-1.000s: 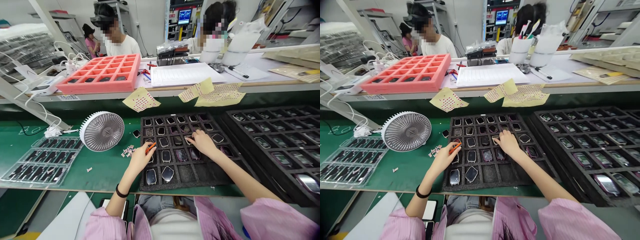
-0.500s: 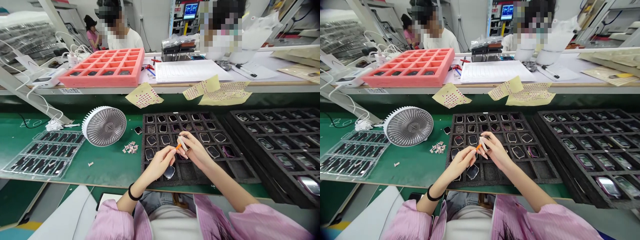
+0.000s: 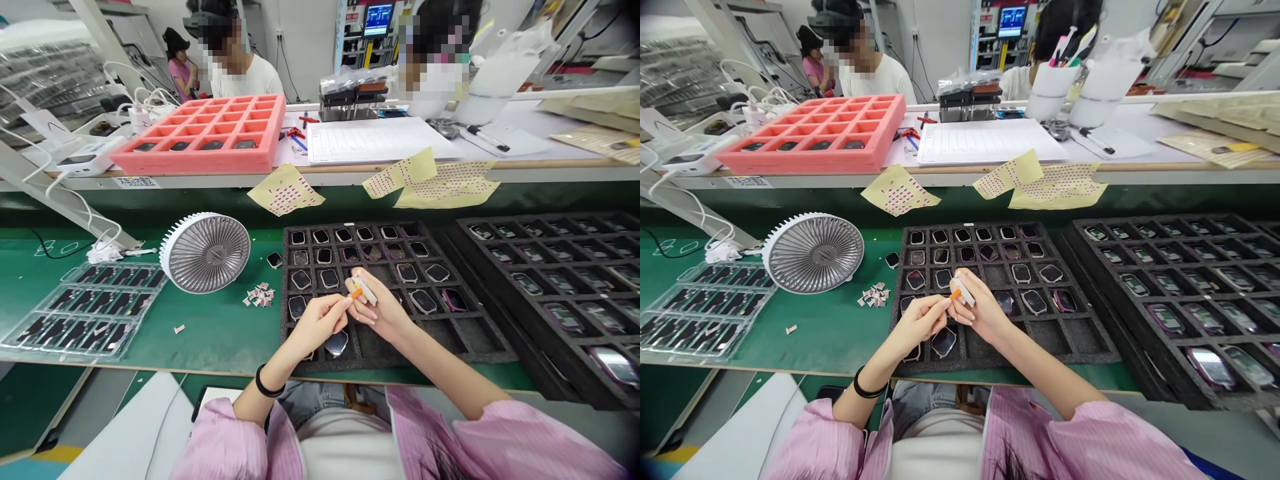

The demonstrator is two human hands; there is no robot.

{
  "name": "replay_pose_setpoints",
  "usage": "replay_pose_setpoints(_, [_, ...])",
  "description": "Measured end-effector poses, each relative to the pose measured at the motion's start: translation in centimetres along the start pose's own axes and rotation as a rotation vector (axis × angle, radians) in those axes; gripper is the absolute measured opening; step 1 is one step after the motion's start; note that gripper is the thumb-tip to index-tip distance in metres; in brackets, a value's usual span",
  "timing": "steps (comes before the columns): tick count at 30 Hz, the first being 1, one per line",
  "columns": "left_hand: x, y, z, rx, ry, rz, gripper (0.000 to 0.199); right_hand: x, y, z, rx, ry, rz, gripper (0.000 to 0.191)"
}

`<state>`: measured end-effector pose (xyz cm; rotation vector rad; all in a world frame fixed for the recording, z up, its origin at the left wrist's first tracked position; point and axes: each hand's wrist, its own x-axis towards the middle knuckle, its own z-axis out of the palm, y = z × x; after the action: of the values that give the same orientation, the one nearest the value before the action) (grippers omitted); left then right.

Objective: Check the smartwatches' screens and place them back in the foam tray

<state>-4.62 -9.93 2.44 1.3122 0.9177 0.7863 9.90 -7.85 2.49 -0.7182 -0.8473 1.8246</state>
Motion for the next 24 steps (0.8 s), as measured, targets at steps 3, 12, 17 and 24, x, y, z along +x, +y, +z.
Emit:
replay_pose_setpoints(3, [0.1,0.0,0.1,-0.070,-0.005,0.001,0.046,0.4,0.3,-0.1,0.109,-0.007,0.061,0.035])
replay_pose_setpoints(12, [0.8,-0.4,0.3,-0.101,0.097,0.082,0.045,0.0,0.9,0.4,-0.073,0.123,-0.038,0.024])
replay_pose_setpoints(17, [0.0,-0.5,-1.0,0.011,0.214,0.026,0.042,1.1,0.3,-2.7,-0.528,0.122,-0.208,0.021])
replay_pose_setpoints(24, [-3.7,-2.9,-8.1,0.717,0.692,-0.045,0.034,3.2,-2.7,-10.9,-1.537,0.327,-0.214,0.010])
